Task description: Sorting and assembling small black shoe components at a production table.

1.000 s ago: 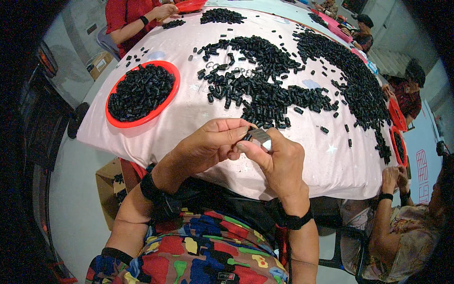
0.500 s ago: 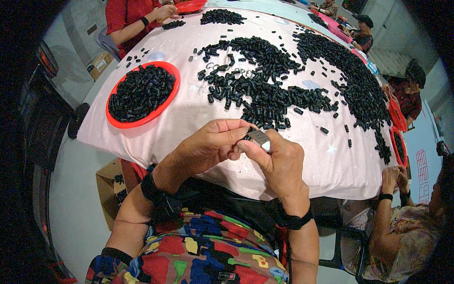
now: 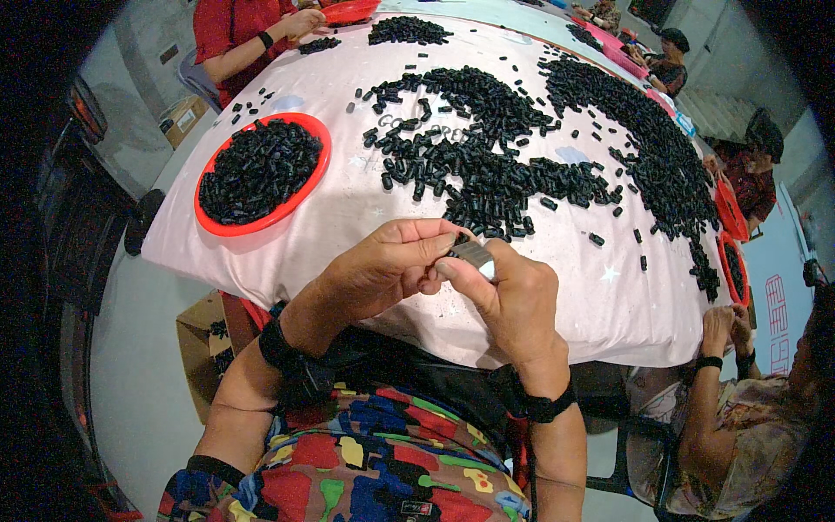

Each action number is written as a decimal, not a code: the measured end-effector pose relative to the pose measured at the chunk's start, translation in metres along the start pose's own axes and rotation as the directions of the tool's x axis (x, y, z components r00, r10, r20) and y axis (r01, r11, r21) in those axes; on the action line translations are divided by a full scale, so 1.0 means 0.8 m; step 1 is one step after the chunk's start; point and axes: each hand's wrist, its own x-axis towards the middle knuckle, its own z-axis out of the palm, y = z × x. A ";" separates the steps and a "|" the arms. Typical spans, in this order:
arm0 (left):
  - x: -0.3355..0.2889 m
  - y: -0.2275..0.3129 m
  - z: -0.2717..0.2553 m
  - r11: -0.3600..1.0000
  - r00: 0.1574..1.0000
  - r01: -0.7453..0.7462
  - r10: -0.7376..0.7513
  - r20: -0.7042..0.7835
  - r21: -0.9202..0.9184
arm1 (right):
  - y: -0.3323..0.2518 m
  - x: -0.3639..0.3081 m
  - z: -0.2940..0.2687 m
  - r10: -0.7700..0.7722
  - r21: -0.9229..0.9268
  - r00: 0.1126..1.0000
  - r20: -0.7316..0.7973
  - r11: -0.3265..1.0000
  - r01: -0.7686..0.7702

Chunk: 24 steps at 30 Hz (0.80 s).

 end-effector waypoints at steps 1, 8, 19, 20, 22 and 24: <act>0.000 0.000 -0.002 1.000 1.000 -0.001 0.001 0.001 0.000 | 0.000 0.000 0.000 -0.001 0.000 1.000 0.000 1.000 0.001; 0.000 0.002 -0.006 1.000 0.999 -0.009 0.010 0.041 -0.013 | -0.021 0.001 -0.003 0.096 0.243 0.993 -0.062 0.967 -0.079; 0.006 -0.010 -0.010 0.998 0.997 -0.016 0.021 0.075 -0.056 | -0.007 0.004 0.003 0.124 0.358 0.980 -0.152 0.932 -0.062; 0.005 -0.007 -0.012 0.999 0.998 -0.025 0.027 0.056 -0.048 | -0.007 0.004 0.004 0.146 0.359 0.976 -0.159 0.930 -0.081; 0.005 0.003 -0.020 0.997 0.996 -0.070 0.072 -0.046 0.032 | -0.004 0.002 0.004 0.150 0.332 0.967 -0.205 0.940 -0.076; 0.006 0.020 -0.037 0.961 0.957 -0.182 0.222 -0.185 0.210 | -0.004 0.002 0.003 0.164 0.380 0.967 -0.197 0.922 -0.079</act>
